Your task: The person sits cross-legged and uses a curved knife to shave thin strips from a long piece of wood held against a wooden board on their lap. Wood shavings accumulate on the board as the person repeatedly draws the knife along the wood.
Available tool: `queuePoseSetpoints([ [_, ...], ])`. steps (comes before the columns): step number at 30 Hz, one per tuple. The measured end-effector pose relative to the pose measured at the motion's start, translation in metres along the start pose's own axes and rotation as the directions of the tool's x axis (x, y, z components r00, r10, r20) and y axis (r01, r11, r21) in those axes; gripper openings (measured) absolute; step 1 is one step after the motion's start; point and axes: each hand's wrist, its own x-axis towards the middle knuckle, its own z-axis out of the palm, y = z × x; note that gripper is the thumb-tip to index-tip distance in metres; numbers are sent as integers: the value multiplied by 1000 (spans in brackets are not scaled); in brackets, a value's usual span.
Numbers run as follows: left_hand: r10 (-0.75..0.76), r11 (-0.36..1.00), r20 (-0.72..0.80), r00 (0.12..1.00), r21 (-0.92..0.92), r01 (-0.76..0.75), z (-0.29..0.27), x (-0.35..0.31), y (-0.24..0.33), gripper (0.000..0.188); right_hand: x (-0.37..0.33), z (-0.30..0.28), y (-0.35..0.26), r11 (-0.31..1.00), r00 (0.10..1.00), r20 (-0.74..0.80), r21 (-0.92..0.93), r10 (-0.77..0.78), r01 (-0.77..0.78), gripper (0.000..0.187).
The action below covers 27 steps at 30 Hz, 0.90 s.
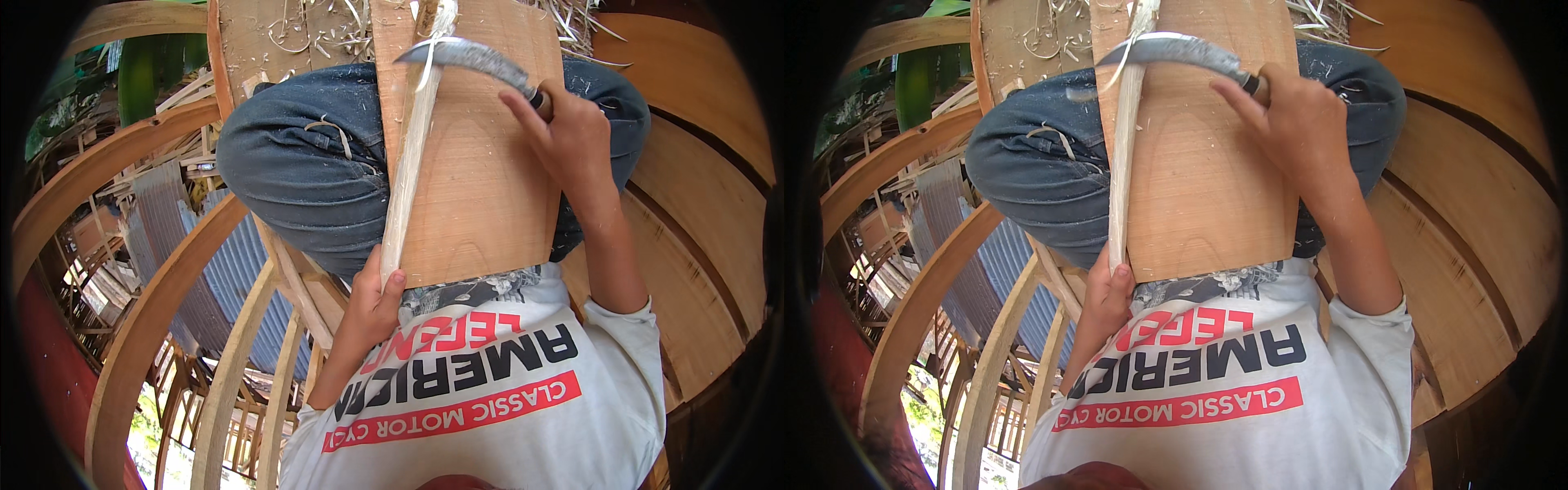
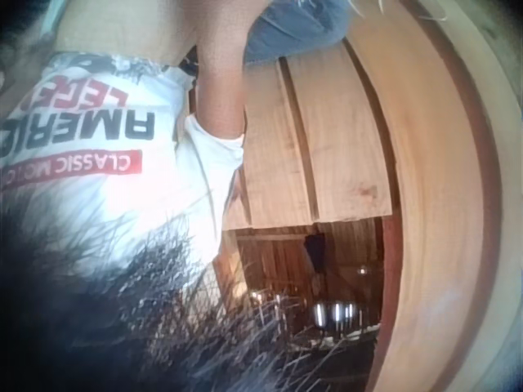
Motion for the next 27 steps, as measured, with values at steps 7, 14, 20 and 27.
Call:
queuePoseSetpoints([
  [7,140,982,-107,984,139,-125,13,1,7,31,9,-4,-6,999,998,40,-22,46,-46,51],
  [14,163,973,-112,980,184,-141,11,1,4,31,9,-11,0,1000,999,52,-21,4,-3,43],
  [20,152,968,-104,983,215,-127,7,6,14,30,5,-3,7,997,997,13,22,-79,79,37],
  [27,53,978,-15,999,205,-48,-5,4,9,32,-9,-18,-2,957,949,316,281,-21,-73,40],
])
